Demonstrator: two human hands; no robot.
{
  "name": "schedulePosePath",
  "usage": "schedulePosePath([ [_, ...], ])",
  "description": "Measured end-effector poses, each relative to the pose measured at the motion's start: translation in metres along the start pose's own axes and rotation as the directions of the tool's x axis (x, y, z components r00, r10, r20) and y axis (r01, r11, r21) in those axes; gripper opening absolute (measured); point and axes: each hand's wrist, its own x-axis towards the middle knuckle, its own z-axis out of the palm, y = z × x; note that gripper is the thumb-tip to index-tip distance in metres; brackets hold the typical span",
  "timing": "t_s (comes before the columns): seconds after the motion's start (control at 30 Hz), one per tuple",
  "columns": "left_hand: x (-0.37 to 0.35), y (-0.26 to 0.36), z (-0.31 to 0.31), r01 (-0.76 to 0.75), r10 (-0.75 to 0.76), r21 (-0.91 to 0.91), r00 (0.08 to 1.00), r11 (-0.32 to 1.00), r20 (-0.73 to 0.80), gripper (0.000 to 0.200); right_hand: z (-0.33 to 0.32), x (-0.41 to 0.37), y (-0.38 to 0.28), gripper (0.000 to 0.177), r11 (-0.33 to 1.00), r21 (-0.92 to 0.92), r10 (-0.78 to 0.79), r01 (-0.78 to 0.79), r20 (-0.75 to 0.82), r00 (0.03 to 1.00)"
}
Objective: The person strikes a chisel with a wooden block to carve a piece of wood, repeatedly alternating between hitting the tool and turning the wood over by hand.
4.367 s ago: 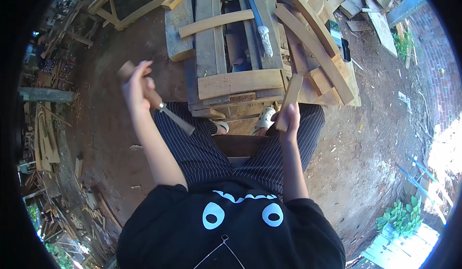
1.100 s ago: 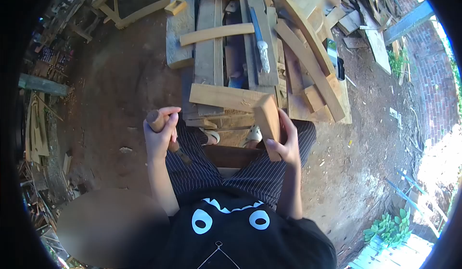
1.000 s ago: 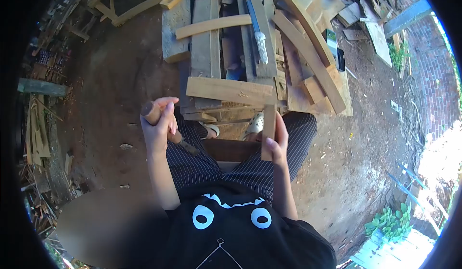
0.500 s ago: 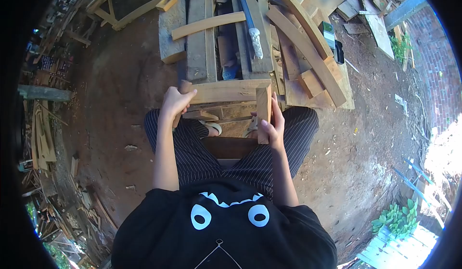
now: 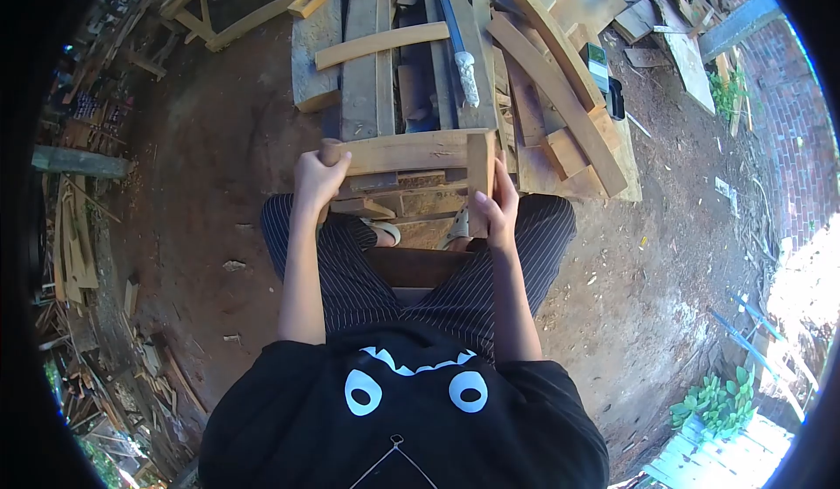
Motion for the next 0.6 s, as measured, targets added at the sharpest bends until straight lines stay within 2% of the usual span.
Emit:
schedulePosePath([
  [0.03,-0.007,0.006,-0.004,-0.074,0.074,-0.001,0.995,0.997,-0.072,0.034,0.007,-0.006,-0.014,0.088,1.000,0.001,-0.023,0.023,-0.046,0.999],
  [0.07,-0.014,0.012,-0.013,-0.021,0.013,-0.095,0.996,0.995,-0.087,0.031,0.012,-0.010,-0.022,0.087,0.996,0.004,-0.092,0.093,-0.113,0.989],
  [0.1,-0.025,0.027,-0.026,-0.005,-0.015,-0.245,0.997,0.970,-0.080,0.025,0.006,-0.016,-0.025,0.084,0.996,-0.019,-0.086,0.084,-0.149,0.985],
  [0.13,-0.038,0.046,-0.042,-0.087,0.076,-0.436,0.996,0.896,-0.042,0.023,-0.002,-0.023,-0.029,0.081,0.996,-0.042,-0.081,0.074,-0.183,0.980],
  [0.2,-0.062,0.083,-0.060,-0.254,0.198,-0.594,0.967,0.764,-0.159,0.022,-0.027,-0.038,-0.025,0.080,0.998,0.011,-0.062,0.065,-0.178,0.982],
  [0.27,-0.082,0.106,-0.050,-0.476,0.342,-0.680,0.878,0.558,-0.334,0.018,-0.026,-0.050,-0.043,0.087,0.994,0.066,-0.069,0.087,-0.238,0.969],
  [0.33,-0.098,0.114,-0.025,-0.620,0.479,-0.686,0.766,0.380,-0.428,0.015,-0.034,-0.059,-0.051,0.089,0.990,0.010,-0.132,0.140,-0.260,0.956],
  [0.37,-0.090,0.094,-0.010,-0.862,0.742,-0.289,0.507,0.417,-0.438,0.014,-0.039,-0.064,-0.056,0.090,0.989,-0.007,-0.145,0.148,-0.261,0.955],
  [0.4,-0.103,0.106,0.006,-0.888,0.736,-0.375,0.438,0.265,-0.516,0.014,-0.042,-0.070,-0.060,0.090,0.988,-0.026,-0.156,0.155,-0.261,0.953],
  [0.43,-0.111,0.106,0.016,-0.932,0.806,-0.334,0.303,0.140,-0.509,0.007,-0.044,-0.073,-0.065,0.091,0.984,-0.053,-0.179,0.171,-0.262,0.948],
  [0.5,-0.125,0.104,0.049,-0.908,0.771,-0.416,0.306,0.059,-0.559,0.008,-0.047,-0.080,-0.072,0.092,0.976,-0.102,-0.212,0.191,-0.267,0.940],
  [0.6,-0.125,0.099,0.076,-0.916,0.795,-0.398,0.279,0.052,-0.539,0.012,-0.047,-0.086,-0.081,0.093,0.969,-0.154,-0.228,0.191,-0.272,0.935],
])
